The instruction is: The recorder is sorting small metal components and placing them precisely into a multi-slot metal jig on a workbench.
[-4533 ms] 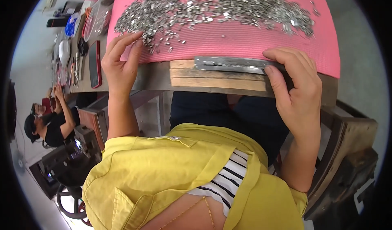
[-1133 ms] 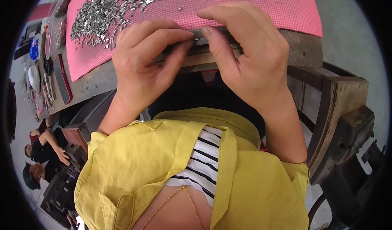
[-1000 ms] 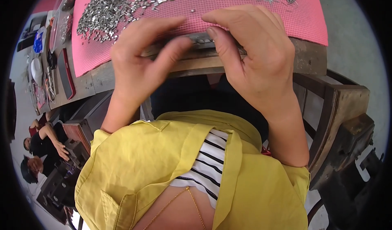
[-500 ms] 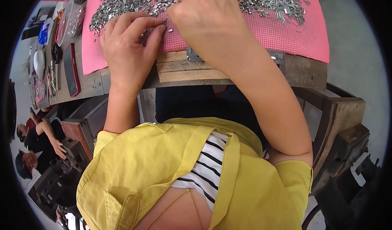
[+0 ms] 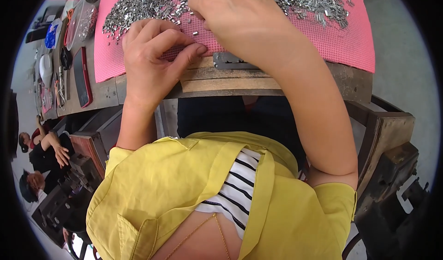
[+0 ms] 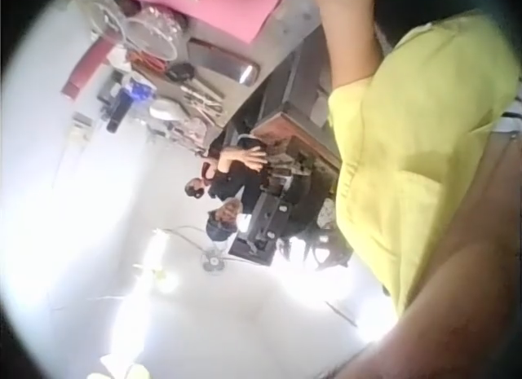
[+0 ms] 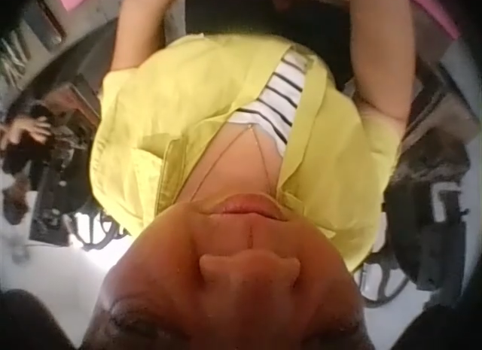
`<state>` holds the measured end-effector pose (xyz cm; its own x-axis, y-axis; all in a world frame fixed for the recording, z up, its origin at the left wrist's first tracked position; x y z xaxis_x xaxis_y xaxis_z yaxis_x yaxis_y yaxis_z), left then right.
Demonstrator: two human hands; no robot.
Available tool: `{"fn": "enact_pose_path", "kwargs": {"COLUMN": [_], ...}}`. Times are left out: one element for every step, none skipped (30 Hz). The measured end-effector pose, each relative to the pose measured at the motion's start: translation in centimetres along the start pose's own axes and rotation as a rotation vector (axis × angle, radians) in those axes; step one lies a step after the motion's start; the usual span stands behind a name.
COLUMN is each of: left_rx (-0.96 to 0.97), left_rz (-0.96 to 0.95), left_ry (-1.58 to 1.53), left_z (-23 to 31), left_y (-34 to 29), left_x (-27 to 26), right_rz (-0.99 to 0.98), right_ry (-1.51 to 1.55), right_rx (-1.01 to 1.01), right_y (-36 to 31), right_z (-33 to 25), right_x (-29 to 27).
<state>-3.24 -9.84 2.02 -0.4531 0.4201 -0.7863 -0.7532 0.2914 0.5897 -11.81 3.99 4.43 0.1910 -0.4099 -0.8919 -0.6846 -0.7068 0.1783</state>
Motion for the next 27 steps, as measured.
{"fn": "enact_pose_path", "kwargs": {"left_rx": [-0.009, -0.019, -0.018, -0.038, -0.058, -0.059, -0.040, -0.024, -0.022, -0.030, -0.037, -0.035, -0.034, -0.031, -0.029, -0.032, -0.037, -0.036, -0.018, -0.012, -0.032, -0.055, -0.052, -0.046, -0.039, -0.037, -0.022], "left_rz": [-0.030, -0.060, -0.062, -0.081, -0.101, -0.103, -0.092, -0.080, -0.080, -0.077, -0.075, -0.074, -0.081, -0.088, -0.088, -0.089, -0.087, -0.084, -0.086, -0.085, -0.068, -0.052, -0.054, -0.010, 0.034, 0.033, 0.045], "left_ry": [-0.004, -0.008, -0.007, -0.009, -0.012, -0.010, 0.010, 0.031, 0.027, 0.045, 0.061, 0.048, 0.059, 0.070, 0.056, 0.070, 0.084, 0.096, 0.098, 0.091, 0.031, -0.028, -0.031, -0.108, -0.185, -0.186, -0.221], "left_z": [0.0, 0.0, 0.3, 0.4, 0.5, 0.4, 0.6, 0.7, 0.8, 0.9, 1.0, 0.9, 0.8, 0.8, 0.8, 0.8, 0.7, 0.7, 0.9, 1.1, 1.2, 1.4, 1.6, 1.9, 2.1, 2.4, 2.9], "left_y": [0.0, 0.1, 0.2, 0.3, 0.3, 0.3, 0.5, 0.6, 0.6, 0.6, 0.5, 0.5, 0.5, 0.4, 0.4, 0.4, 0.3, 0.3, 0.4, 0.6, 0.8, 1.0, 1.1, 1.3, 1.4, 1.5, 1.7], "left_x": [0.0, 0.0, -0.1, -0.3, -0.3, -0.3, -0.4, -0.5, -0.5, -0.6, -0.6, -0.5, -0.5, -0.4, -0.2, -0.3, -0.5, -0.6, -0.4, -0.4, -0.3, -0.2, 0.0, 0.1, 0.2, 0.4, 0.7], "right_rz": [0.002, -0.012, -0.028, -0.026, -0.023, -0.019, -0.017, 0.276, 0.570, 0.565, 0.598, 0.630, 0.662, 0.659, 0.674, 0.689, 0.683, 0.419, 0.155, 0.159, 0.165, 0.170, 0.170, 0.185, 0.200, 0.201, 0.196], "right_ry": [0.001, 0.041, 0.083, 0.086, 0.104, 0.123, 0.122, 0.289, 0.448, 0.444, 0.559, 0.673, 0.755, 0.747, 0.715, 0.693, 0.694, 0.454, 0.208, 0.204, 0.183, 0.164, 0.164, 0.175, 0.186, 0.186, 0.183], "right_rx": [0.001, 0.012, 0.022, 0.020, 0.028, 0.038, 0.042, -0.252, -0.545, -0.539, -0.590, -0.639, -0.689, -0.679, -0.665, -0.656, -0.653, -0.287, 0.077, 0.084, 0.086, 0.087, 0.091, 0.112, 0.133, 0.135, 0.149], "right_y": [0.3, 0.6, 0.7, 0.7, 0.6, 0.5, 0.6, 0.4, -0.8, -0.9, -1.2, -1.6, -1.8, -2.5, -3.5, -4.2, -5.5, -5.9, -6.4, -7.1, -7.6, -8.1, -8.6, -9.1, -9.4, -9.8, -10.1], "right_z": [0.3, 0.8, 1.1, 1.1, 1.2, 1.4, 2.1, 2.1, 2.4, 2.5, 2.7, 2.9, 3.5, 4.0, 4.6, 5.2, 4.4, 2.9, 3.1, 3.1, 3.1, 3.1, 3.1, 3.3, 3.4, 3.4, 3.5], "right_x": [0.1, 0.2, 0.3, 0.4, 0.4, 0.4, 1.3, 1.2, 0.6, 0.6, 0.2, -0.1, -0.1, -0.1, -0.1, -0.4, -2.0, -3.6, -3.8, -4.0, -4.1, -3.9, -3.7, -3.5, -3.3, -3.2, -3.0]}}
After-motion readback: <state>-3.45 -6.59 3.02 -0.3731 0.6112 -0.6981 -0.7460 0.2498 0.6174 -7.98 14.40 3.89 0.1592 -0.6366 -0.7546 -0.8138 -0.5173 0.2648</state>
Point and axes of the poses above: each hand's wrist, its own y-axis towards the middle knuckle, its own x-axis out of the palm, z = x × y, the point moved 5 cm from there along y, towards the middle knuckle, and after that the axes turned 12 degrees about x, right-handed, at the moved point
